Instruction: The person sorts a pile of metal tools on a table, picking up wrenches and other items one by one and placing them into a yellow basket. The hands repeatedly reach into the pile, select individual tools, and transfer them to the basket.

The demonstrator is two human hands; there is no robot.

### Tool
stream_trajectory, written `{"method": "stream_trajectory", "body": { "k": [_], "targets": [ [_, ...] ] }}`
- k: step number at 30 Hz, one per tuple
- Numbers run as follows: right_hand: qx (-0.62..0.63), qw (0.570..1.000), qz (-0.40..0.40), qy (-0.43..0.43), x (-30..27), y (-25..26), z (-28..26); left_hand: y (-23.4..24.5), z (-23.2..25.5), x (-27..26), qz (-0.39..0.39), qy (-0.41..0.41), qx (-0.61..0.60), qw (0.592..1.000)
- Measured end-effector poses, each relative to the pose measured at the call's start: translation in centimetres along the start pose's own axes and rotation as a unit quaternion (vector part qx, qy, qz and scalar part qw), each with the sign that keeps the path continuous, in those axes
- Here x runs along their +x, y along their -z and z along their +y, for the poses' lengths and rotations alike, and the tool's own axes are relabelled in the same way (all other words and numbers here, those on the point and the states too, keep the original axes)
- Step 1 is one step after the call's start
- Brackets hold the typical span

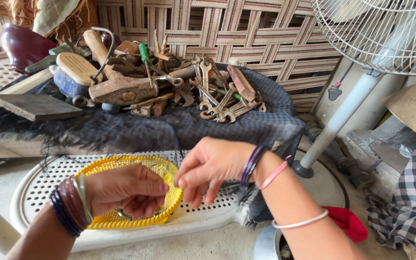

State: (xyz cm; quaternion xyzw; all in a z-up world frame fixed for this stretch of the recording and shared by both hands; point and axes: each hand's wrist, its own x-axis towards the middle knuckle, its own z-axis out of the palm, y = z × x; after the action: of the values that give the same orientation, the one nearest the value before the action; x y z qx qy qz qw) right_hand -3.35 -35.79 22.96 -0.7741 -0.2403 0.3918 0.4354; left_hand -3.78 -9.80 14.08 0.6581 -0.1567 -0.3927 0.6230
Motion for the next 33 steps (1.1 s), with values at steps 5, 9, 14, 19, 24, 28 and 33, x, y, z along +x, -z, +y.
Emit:
{"method": "stream_trajectory", "body": {
  "k": [5,9,14,19,24,28,33],
  "targets": [
    [0.051,0.980,0.122,0.146,-1.8,1.1,-1.7,-2.2,5.0,-1.8,-0.015,-0.190,-0.104,0.976],
    [0.084,0.925,0.274,0.249,-1.3,2.0,-1.6,-3.2,7.9,-1.7,0.107,-0.364,-0.165,0.910],
    [-0.010,0.814,0.509,0.280,0.7,2.8,-0.5,-2.9,10.0,0.7,0.419,-0.434,0.005,0.798],
    [-0.314,0.671,0.597,0.307,2.2,3.3,1.7,-1.5,9.7,1.9,0.514,-0.409,0.424,0.624],
    [-0.406,0.690,0.545,0.247,3.5,3.0,3.5,0.7,8.5,4.5,0.504,-0.305,0.561,0.581],
    [-0.429,0.705,0.527,0.201,3.6,3.2,3.7,0.9,6.8,5.1,0.492,-0.225,0.608,0.581],
    [-0.424,0.720,0.521,0.174,3.6,3.1,3.5,0.2,7.1,5.0,0.476,-0.135,0.628,0.601]
  ]
}}
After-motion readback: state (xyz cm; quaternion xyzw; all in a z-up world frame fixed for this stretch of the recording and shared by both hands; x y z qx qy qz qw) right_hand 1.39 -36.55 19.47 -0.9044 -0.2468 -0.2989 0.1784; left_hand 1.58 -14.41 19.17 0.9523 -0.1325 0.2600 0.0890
